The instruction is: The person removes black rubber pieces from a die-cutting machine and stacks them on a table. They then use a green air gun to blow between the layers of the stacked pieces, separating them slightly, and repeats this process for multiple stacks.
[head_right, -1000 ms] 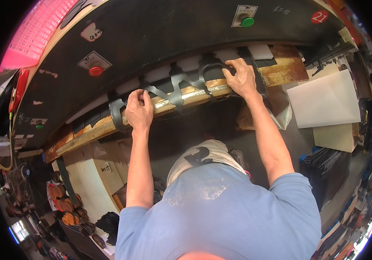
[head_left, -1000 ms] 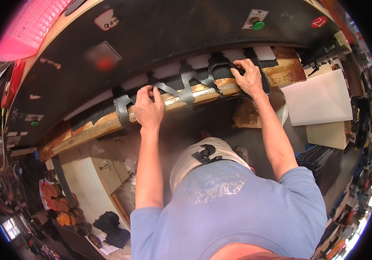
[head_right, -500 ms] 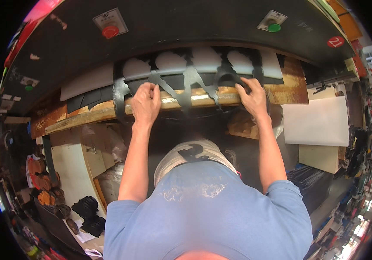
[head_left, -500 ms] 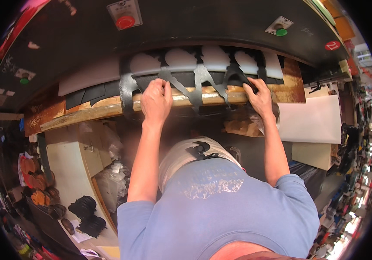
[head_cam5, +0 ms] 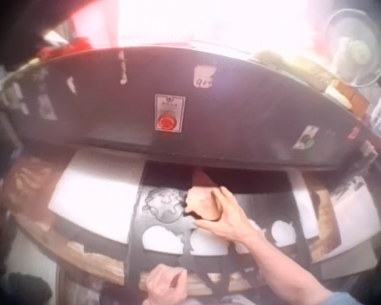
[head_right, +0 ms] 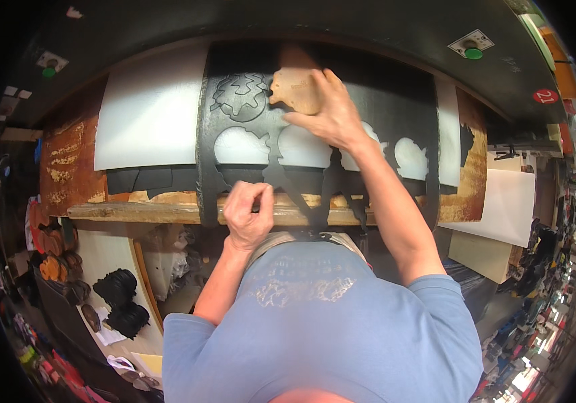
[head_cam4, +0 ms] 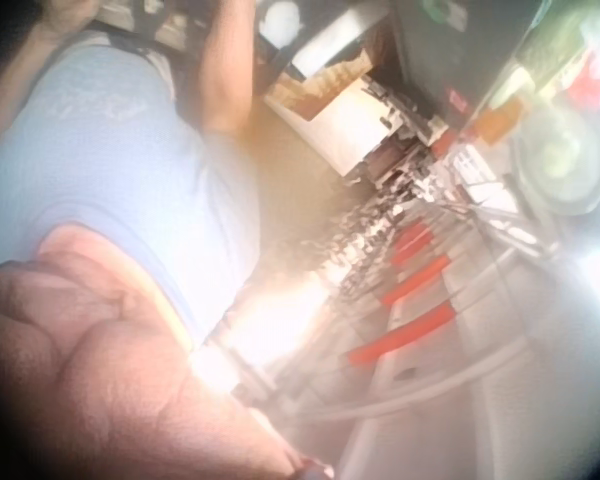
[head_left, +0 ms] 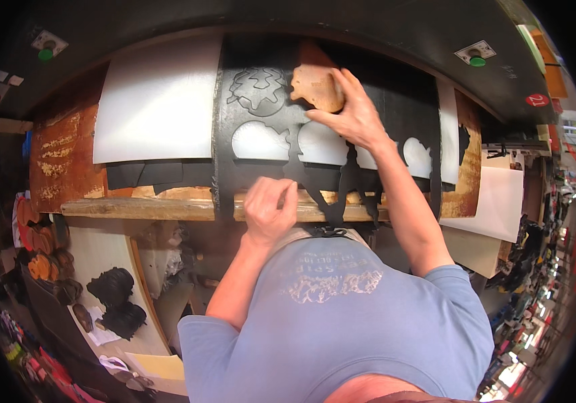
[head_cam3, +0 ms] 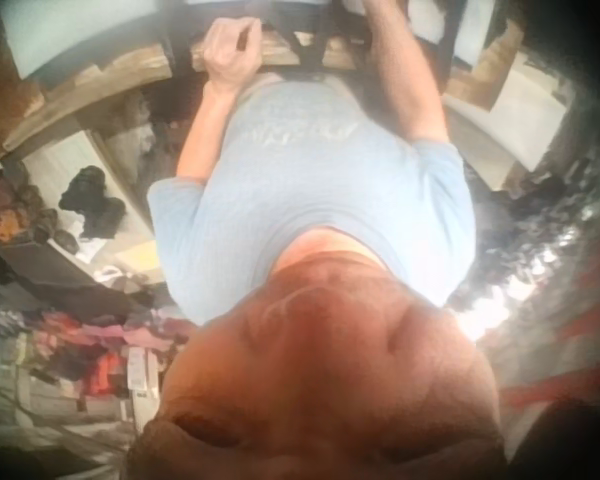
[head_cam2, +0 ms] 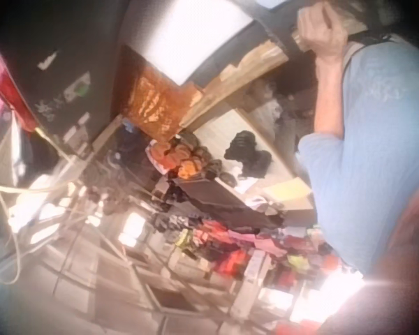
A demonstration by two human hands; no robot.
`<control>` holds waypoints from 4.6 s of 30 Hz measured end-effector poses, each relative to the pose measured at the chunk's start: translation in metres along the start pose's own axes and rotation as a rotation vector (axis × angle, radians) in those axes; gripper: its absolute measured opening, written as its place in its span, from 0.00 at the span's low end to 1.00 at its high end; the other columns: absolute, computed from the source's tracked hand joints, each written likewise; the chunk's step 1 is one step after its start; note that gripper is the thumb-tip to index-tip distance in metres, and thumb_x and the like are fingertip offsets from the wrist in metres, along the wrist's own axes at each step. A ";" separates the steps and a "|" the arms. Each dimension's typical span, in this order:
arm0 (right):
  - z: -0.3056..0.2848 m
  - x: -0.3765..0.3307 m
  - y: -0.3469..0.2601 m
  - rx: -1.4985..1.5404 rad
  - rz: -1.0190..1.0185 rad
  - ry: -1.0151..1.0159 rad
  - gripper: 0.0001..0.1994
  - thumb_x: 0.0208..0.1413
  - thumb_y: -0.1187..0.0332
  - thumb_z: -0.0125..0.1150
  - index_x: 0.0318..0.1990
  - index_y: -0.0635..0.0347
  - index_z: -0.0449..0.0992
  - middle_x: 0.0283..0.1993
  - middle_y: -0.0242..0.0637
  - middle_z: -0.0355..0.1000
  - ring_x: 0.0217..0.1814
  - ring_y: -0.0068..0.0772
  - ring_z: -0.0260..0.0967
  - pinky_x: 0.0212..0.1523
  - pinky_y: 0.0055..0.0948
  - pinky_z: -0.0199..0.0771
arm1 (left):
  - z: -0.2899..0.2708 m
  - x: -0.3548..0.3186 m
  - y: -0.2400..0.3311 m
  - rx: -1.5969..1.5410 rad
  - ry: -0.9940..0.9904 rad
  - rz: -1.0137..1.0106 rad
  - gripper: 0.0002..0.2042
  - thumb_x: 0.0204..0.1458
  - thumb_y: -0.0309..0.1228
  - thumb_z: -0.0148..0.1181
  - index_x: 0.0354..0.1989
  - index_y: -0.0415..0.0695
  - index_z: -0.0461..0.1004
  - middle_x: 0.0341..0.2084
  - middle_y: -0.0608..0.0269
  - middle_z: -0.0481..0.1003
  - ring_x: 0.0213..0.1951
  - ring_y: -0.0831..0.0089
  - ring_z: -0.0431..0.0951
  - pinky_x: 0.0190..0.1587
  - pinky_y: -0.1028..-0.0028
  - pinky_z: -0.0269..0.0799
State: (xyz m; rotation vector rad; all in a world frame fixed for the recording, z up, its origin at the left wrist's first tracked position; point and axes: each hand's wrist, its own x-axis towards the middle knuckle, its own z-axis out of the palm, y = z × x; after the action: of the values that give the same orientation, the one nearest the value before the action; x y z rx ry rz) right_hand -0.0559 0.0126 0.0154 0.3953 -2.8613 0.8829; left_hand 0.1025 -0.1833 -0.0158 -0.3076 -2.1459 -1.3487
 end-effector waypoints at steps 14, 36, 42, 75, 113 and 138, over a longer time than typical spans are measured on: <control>-0.015 0.013 0.017 0.508 0.190 0.063 0.46 0.36 0.56 0.85 0.65 0.67 0.72 0.70 0.47 0.64 0.69 0.43 0.67 0.70 0.36 0.67 | -0.020 0.135 -0.080 -0.113 0.054 -0.765 0.27 0.62 0.35 0.60 0.65 0.31 0.67 0.56 0.37 0.76 0.59 0.55 0.77 0.61 0.65 0.71; 0.052 0.116 -0.021 0.213 -0.148 -0.104 0.36 0.46 0.54 0.78 0.62 0.62 0.75 0.61 0.46 0.71 0.66 0.48 0.66 0.66 0.39 0.69 | 0.002 0.214 -0.147 -0.720 -0.282 -0.941 0.11 0.66 0.26 0.53 0.52 0.37 0.77 0.39 0.62 0.82 0.36 0.76 0.81 0.40 0.74 0.78; 0.044 0.121 -0.011 0.345 -0.105 -0.119 0.23 0.45 0.59 0.80 0.45 0.62 0.79 0.48 0.38 0.76 0.54 0.40 0.72 0.56 0.37 0.73 | 0.002 0.210 -0.156 -0.963 -0.362 -0.850 0.11 0.66 0.26 0.52 0.52 0.36 0.76 0.43 0.57 0.83 0.39 0.75 0.83 0.43 0.73 0.81; 0.025 0.108 0.059 0.497 0.142 -0.089 0.13 0.60 0.63 0.70 0.46 0.62 0.82 0.39 0.30 0.80 0.40 0.19 0.74 0.45 0.22 0.75 | 0.034 0.179 -0.074 -0.685 -0.254 -1.078 0.29 0.65 0.38 0.60 0.64 0.26 0.63 0.54 0.46 0.73 0.56 0.63 0.76 0.64 0.64 0.71; -0.037 0.043 0.000 0.669 0.096 -0.067 0.16 0.54 0.71 0.73 0.48 0.64 0.78 0.39 0.31 0.79 0.41 0.20 0.74 0.44 0.24 0.76 | 0.095 0.189 -0.092 -0.990 -0.087 -1.015 0.09 0.59 0.16 0.52 0.47 0.34 0.65 0.45 0.48 0.77 0.42 0.64 0.84 0.47 0.68 0.83; 0.025 -0.030 -0.099 0.923 0.327 0.047 0.32 0.75 0.50 0.43 0.73 0.70 0.58 0.57 0.37 0.71 0.62 0.26 0.63 0.68 0.25 0.57 | 0.003 0.070 -0.017 -1.387 0.187 -0.893 0.16 0.73 0.34 0.47 0.64 0.43 0.66 0.58 0.59 0.74 0.59 0.69 0.74 0.63 0.64 0.71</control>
State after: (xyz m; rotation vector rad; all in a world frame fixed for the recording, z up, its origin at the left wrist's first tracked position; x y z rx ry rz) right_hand 0.0001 -0.0742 0.0420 -0.0419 -2.3179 2.2047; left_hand 0.0368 -0.1966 0.0114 0.3317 -0.7992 -3.0392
